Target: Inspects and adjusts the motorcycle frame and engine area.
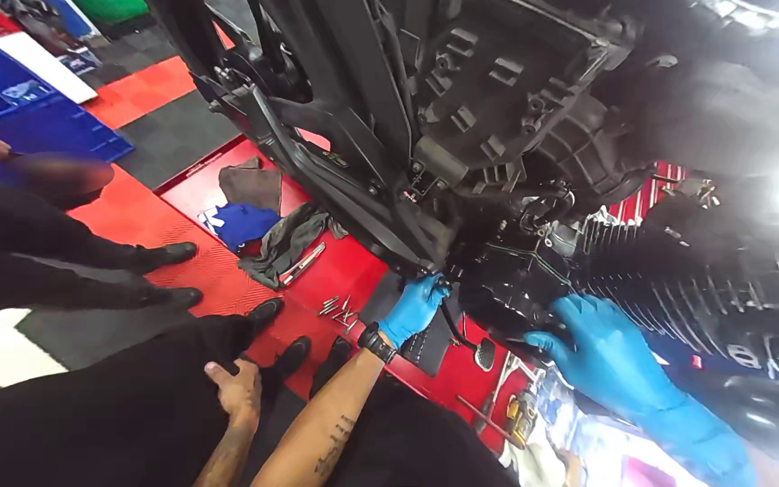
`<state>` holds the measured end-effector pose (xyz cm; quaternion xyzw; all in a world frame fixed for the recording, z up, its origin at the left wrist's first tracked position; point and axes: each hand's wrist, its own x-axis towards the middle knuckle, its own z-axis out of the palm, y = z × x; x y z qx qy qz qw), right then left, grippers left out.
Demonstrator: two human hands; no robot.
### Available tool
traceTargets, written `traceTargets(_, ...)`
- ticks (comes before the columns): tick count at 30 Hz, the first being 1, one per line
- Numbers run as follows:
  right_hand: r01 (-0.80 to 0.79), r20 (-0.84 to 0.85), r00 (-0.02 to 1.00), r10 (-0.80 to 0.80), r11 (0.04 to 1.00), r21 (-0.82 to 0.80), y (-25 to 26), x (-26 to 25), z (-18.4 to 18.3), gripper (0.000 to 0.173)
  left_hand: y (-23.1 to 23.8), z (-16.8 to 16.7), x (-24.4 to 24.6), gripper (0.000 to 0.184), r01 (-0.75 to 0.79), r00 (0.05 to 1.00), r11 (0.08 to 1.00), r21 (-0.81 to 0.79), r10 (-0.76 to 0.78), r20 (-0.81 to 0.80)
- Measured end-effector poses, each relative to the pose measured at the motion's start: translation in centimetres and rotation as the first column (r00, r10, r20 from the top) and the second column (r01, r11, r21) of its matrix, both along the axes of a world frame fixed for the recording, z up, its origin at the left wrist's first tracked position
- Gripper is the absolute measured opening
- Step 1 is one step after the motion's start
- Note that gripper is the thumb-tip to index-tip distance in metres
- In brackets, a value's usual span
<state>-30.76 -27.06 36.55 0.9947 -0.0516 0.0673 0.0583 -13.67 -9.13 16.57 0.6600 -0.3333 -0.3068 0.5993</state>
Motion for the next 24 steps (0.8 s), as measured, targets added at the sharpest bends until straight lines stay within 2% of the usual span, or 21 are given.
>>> traceTargets(2, 0.039, 0.020, 0.999, -0.039, 0.999, -0.009, 0.6, -0.3, -0.3, 0.068, 0.0, 0.0, 0.1, 0.040, 0.005, 1.000, 1.000, 0.011, -0.005, -0.009)
traceTargets(4, 0.014, 0.002, 1.000, -0.014, 1.000, 0.005, 0.1, -0.2, -0.1, 0.066, 0.0, -0.1, 0.1, 0.041, 0.001, 1.000, 1.000, 0.002, -0.001, -0.031)
traceTargets(8, -0.015, -0.115, 0.993, 0.018, 1.000, 0.025, -0.8, 1.1, 1.3, 0.068, 0.0, -0.2, 0.0, 0.040, -0.007, 0.999, 0.999, -0.050, 0.004, -0.047)
traceTargets(12, 0.008, -0.099, 0.995, -0.012, 0.999, -0.044, 0.0, 0.8, 1.1, 0.068, 0.0, -0.2, 0.0, 0.040, -0.021, 0.997, 0.998, -0.067, 0.016, -0.081)
traceTargets(14, 0.023, -0.115, 0.993, -0.026, 0.999, -0.028, 0.1, 0.7, 1.3, 0.066, 0.0, -0.4, -0.1, 0.039, -0.026, 0.994, 0.996, -0.087, 0.016, -0.109)
traceTargets(21, -0.163, -0.354, 0.919, 0.171, 0.985, 0.052, -0.5, 4.7, 4.1, 0.057, 0.0, -0.7, -0.1, 0.040, -0.026, 0.991, 0.994, -0.108, 0.011, -0.134)
traceTargets(24, -0.203, -0.260, 0.939, 0.225, 0.973, 0.112, 0.2, 6.5, 5.4, 0.062, 0.0, -0.8, -0.1, 0.040, -0.025, 0.990, 0.990, -0.137, 0.006, -0.139)
